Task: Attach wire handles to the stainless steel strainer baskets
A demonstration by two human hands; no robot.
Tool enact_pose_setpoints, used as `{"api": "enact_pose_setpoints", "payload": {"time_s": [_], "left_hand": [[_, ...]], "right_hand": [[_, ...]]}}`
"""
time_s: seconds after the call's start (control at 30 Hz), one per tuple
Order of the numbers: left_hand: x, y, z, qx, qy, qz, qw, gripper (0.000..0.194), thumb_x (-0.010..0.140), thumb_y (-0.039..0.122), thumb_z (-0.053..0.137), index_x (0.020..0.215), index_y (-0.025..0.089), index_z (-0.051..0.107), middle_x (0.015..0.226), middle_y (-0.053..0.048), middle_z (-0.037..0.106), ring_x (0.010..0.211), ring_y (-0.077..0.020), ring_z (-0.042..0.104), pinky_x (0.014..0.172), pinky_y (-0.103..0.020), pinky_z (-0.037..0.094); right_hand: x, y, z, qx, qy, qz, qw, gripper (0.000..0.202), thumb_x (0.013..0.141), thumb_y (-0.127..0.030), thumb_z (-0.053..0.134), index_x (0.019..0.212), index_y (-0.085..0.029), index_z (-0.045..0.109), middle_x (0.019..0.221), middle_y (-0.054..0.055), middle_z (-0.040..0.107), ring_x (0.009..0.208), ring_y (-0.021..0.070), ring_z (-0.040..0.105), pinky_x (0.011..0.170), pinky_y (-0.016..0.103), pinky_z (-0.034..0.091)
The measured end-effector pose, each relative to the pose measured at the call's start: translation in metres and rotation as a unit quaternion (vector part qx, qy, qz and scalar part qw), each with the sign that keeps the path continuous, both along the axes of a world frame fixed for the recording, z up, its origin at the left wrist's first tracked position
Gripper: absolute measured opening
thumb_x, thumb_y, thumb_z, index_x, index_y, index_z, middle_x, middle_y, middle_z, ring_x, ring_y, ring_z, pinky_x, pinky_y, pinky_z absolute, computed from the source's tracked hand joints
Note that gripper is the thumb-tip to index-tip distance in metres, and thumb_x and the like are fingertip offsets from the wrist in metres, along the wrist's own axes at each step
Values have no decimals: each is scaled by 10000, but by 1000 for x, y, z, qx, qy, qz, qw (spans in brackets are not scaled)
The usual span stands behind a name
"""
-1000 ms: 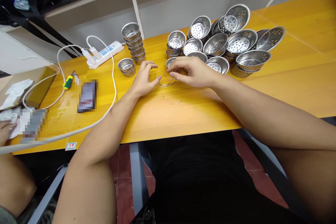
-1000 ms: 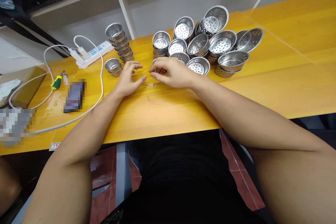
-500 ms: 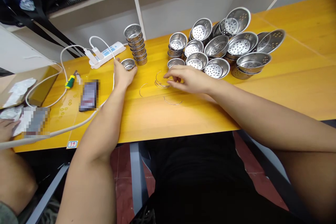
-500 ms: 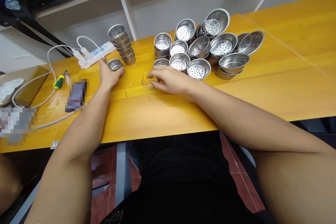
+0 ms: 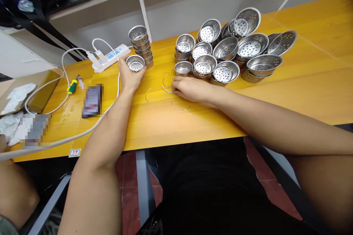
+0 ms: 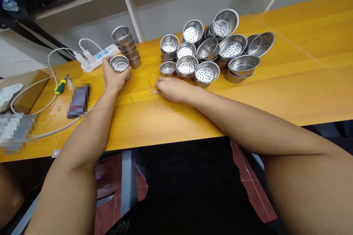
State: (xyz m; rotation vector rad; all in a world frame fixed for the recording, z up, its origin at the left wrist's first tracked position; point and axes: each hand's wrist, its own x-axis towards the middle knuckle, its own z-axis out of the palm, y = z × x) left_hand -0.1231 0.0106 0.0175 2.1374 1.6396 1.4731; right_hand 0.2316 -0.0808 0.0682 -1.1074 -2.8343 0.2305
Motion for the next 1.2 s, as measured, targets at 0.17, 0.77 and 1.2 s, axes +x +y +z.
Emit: {"api": "enact_pose_setpoints", "payload": {"time_s": [0.17, 0.77, 1.2], "left_hand": [[45, -31, 20, 35, 31, -1, 999, 891, 868, 686, 1109, 1476, 322, 569, 1562, -125, 722, 1563, -405, 724, 1427, -683, 601], [83, -61, 26, -16, 69, -95, 993, 995, 876, 952, 964, 1558, 341, 574, 1625, -142, 718, 1614, -402, 742, 1407, -665, 633], [68, -18, -19, 88, -60, -217, 970, 1085, 921, 986, 892, 1668, 335, 450, 1591, -126, 686, 1499, -359, 777, 1361, -577, 630]], "right_hand": [[-3, -4, 4, -1, -38, 7, 999, 196, 1244, -157, 578, 1203, -162, 769, 1338, 190, 783, 895, 252, 703, 760, 397, 437], [2, 3, -1, 6, 113, 103, 988, 97, 1101, -130, 651, 1071, -222, 660, 1149, 139, 787, 883, 241, 658, 797, 361, 472], [9, 14, -11, 13, 237, 146, 960, 145, 1052, -116, 673, 1052, -242, 603, 1057, 74, 715, 874, 220, 623, 810, 344, 472]]}}
